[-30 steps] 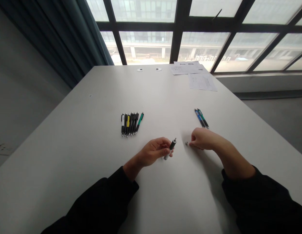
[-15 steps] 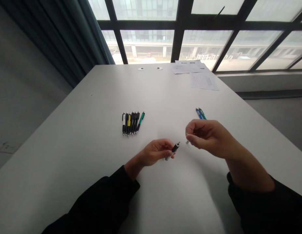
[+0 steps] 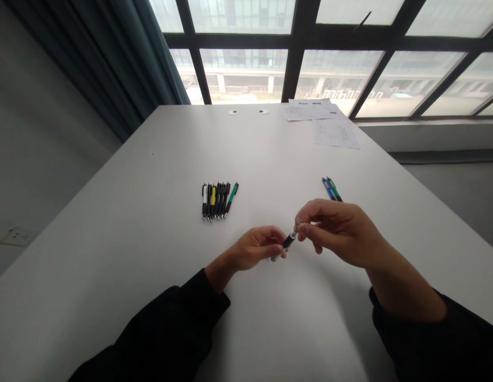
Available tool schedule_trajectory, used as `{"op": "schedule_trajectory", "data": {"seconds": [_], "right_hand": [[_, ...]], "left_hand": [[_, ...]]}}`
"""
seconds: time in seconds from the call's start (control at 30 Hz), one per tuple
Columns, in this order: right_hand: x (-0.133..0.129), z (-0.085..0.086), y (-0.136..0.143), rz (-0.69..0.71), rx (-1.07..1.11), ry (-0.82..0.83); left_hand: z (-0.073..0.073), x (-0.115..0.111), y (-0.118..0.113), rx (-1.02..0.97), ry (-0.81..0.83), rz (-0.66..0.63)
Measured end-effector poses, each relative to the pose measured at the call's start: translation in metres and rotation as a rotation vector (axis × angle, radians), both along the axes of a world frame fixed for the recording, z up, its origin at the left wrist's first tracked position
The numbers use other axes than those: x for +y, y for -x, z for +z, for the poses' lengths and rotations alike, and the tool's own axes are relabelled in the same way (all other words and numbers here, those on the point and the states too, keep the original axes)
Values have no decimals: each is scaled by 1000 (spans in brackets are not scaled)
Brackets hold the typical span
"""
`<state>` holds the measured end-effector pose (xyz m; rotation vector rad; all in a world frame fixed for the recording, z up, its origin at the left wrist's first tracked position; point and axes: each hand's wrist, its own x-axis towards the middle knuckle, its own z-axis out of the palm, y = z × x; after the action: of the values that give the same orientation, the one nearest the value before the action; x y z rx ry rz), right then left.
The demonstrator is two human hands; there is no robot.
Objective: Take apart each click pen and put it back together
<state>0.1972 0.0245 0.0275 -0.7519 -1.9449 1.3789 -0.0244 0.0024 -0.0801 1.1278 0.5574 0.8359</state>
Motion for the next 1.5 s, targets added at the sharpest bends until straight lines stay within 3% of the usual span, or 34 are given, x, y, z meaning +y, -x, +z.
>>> {"op": "schedule_trajectory", "data": {"seconds": [0.47,0.7,0.83,0.93,1.03,1.1,1.2,1.33,1.4,1.5], "right_hand": [[0,1,-2,-18,-33,-14],[0,6,-2,37,-188,-230],[7,9,-13,29,-325,-206],[19,-2,-24,-72,-589,-182],[31,-27,-27,-95,-963,-117],[37,-44,-23,-73,-1011,-84],[41,-56,-17,-49,-976,-91],[37,-39,-16,60,-849,-68],[32,-25,-18,92,-659,-24],[22,-6,-19,60,-194,45]], "left_hand": [[1,0,1,9,3,3],[0,1,0,1,-1,17],[1,1,0,-8,-6,20],[2,1,0,-17,-13,22],[3,1,0,-25,-17,24],[3,1,-1,-28,-17,29],[2,1,-1,-31,-12,31],[1,0,-1,-36,15,22],[0,-1,-1,-36,35,16],[-1,-1,-1,-31,62,9]]}}
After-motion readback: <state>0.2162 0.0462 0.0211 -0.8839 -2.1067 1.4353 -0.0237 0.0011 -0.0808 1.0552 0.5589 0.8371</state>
